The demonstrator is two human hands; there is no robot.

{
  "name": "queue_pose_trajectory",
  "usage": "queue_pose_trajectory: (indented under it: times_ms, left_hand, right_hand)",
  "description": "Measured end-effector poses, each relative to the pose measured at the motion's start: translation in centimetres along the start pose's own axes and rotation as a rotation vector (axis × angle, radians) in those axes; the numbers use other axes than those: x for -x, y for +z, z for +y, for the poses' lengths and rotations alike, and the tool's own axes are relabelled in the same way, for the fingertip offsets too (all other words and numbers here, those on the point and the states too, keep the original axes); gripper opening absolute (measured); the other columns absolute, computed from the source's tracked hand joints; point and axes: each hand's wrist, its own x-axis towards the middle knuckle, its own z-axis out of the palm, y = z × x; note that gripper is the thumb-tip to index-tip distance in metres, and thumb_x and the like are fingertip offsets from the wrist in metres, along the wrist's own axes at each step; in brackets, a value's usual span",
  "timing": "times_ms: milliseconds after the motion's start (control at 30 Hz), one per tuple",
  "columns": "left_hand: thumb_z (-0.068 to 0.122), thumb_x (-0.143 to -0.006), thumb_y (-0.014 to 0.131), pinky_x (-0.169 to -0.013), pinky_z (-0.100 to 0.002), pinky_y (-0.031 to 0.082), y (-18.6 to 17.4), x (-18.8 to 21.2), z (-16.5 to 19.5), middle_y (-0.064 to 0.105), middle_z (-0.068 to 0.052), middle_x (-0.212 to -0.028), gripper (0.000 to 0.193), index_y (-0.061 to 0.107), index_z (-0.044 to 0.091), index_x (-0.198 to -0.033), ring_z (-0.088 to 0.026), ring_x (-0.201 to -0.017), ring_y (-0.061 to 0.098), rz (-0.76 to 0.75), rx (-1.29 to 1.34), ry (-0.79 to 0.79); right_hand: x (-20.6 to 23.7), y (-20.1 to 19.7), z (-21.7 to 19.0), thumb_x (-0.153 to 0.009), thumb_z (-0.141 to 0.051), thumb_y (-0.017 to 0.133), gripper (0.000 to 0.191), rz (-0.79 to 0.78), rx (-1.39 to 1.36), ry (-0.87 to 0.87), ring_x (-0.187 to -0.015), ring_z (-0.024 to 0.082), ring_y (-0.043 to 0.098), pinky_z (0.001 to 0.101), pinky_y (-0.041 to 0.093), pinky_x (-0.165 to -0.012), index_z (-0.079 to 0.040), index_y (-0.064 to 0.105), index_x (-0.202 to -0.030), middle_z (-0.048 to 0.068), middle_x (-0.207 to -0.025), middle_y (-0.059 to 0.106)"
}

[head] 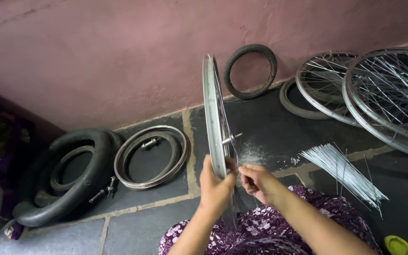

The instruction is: The person inserts metal spokes into the holes of a bicycle rim and hub, threading them through and securing them by hand. The person works on one wheel at a time, adding multiple spokes in sequence.

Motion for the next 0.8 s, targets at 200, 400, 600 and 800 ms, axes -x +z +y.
queue_pose_trajectory:
  times_ms: [200,400,600,800]
  left_hand:
    - [-0.004,-0.081,0.064,-0.076,-0.028,0.054,-0.2,-2.7,4.7,0.065,-0.006,-0.095,0.033,0.056,0.003,-0.112,-0.012,-0.086,0.063,-0.082,0.17,-0.018]
    - [-0.002,-0.083,0.066,-0.073,-0.029,0.054,0.4,2.0,2.5,0.066,-0.006,-0.095,0.033,0.055,0.004,-0.113,-0.012,-0.084,0.063,-0.074,0.034,-0.048]
    - [-0.004,-0.083,0.065,-0.09,-0.031,0.053,0.5,2.9,1.6,0.072,-0.011,-0.11,0.039,0.056,0.001,-0.121,-0.016,-0.103,0.069,-0.07,-0.013,0.084]
    - [0.001,-0.082,0.07,-0.085,-0.029,0.055,0.7,2.9,2.3,0.075,-0.01,-0.101,0.029,0.065,0.001,-0.11,-0.015,-0.095,0.072,0.011,-0.082,0.125]
  right_hand:
    - [2.7,0.9,-2.3,-0.093,-0.022,0.068,0.017,-0.066,-0.224,0.094,-0.051,0.006,0.05,0.0194,0.038,-0.045,-0.014,0.057,-0.084,-0.003,-0.065,0.056]
    - [0.9,0.2,-3.0,-0.094,-0.023,0.069,0.014,-0.185,-0.406,0.074,-0.056,0.004,0.053,0.017,0.046,-0.047,-0.009,0.066,-0.093,-0.004,-0.069,0.057]
    - [-3.9,0.7,-1.7,-0.097,-0.02,0.069,0.017,-0.061,-0.538,0.05,-0.064,0.006,0.058,0.0144,0.047,-0.052,-0.006,0.063,-0.09,0.003,-0.08,0.062]
    - [-4.4,0.3,-1.0,-0.098,-0.018,0.065,0.016,-0.106,-0.467,0.006,-0.068,0.008,0.057,0.016,0.048,-0.055,-0.004,0.061,-0.091,0.004,-0.082,0.06]
